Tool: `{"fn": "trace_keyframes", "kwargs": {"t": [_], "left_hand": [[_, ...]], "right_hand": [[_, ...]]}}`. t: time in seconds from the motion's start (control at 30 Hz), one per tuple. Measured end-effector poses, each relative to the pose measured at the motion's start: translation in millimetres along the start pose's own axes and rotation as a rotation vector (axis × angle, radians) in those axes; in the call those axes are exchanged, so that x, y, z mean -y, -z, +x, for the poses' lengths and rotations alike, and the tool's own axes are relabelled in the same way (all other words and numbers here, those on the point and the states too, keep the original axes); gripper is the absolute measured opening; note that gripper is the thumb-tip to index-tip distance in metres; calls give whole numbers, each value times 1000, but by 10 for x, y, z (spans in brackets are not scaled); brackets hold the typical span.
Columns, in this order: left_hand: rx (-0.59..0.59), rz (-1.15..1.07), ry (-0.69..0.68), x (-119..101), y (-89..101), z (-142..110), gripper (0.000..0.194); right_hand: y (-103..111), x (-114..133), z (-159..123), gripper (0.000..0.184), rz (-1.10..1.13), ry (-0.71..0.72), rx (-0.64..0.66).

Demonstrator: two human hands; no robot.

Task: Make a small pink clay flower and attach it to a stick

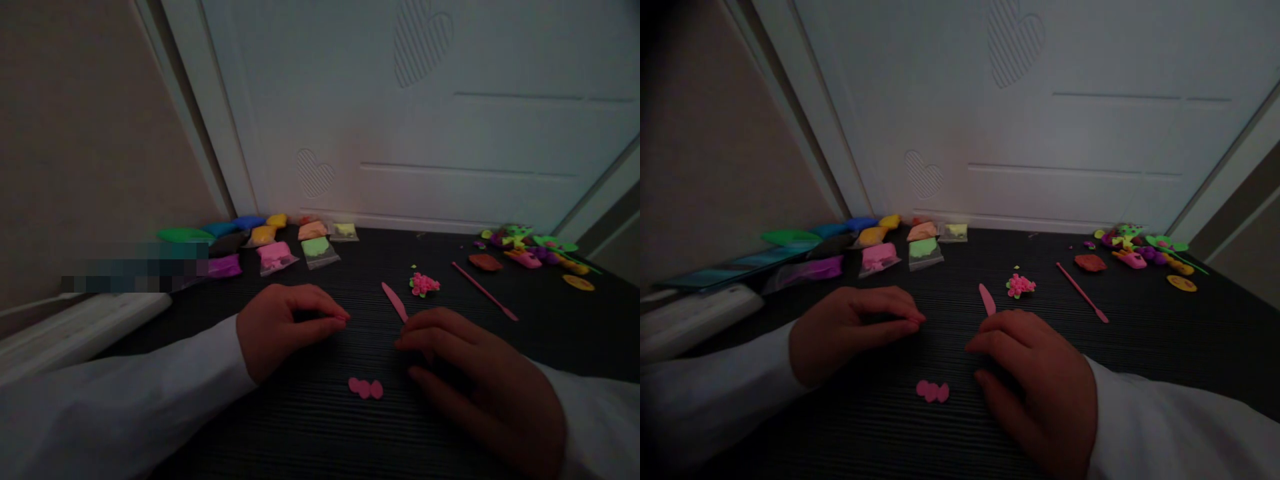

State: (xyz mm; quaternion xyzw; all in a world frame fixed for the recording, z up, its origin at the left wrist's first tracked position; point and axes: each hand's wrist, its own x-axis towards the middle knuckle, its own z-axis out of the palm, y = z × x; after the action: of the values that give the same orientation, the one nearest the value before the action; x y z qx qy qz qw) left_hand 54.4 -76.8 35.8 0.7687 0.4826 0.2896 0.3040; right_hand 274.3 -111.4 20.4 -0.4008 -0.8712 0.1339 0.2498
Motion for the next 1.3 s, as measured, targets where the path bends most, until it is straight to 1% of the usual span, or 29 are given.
{"fn": "trace_keyframes", "kwargs": {"t": [0.37, 0.53, 0.7, 0.9, 1.03, 1.17, 1.3], "left_hand": [[25, 26, -70, -2, -7, -14, 8], [-23, 81, -28, -7, -5, -6, 10], [-6, 84, 11, 11, -13, 1, 17], [-5, 63, -35, 19, -22, 8, 19], [4, 56, -24, 4, -20, 9, 20], [12, -13, 20, -18, -18, 16, 21], [40, -182, 104, -12, -21, 27, 18]], "right_hand": [[3, -9, -7, 23, 1, -1, 1], [3, -9, -7, 22, 2, 2, 3], [11, -7, 0, 22, -1, 11, -4], [1, -15, 2, 22, -10, 14, -9], [0, -11, 4, 22, -5, 18, -7], [6, -2, 7, 21, -25, 25, -22], [0, 3, 9, 21, -26, 22, -32]]}}
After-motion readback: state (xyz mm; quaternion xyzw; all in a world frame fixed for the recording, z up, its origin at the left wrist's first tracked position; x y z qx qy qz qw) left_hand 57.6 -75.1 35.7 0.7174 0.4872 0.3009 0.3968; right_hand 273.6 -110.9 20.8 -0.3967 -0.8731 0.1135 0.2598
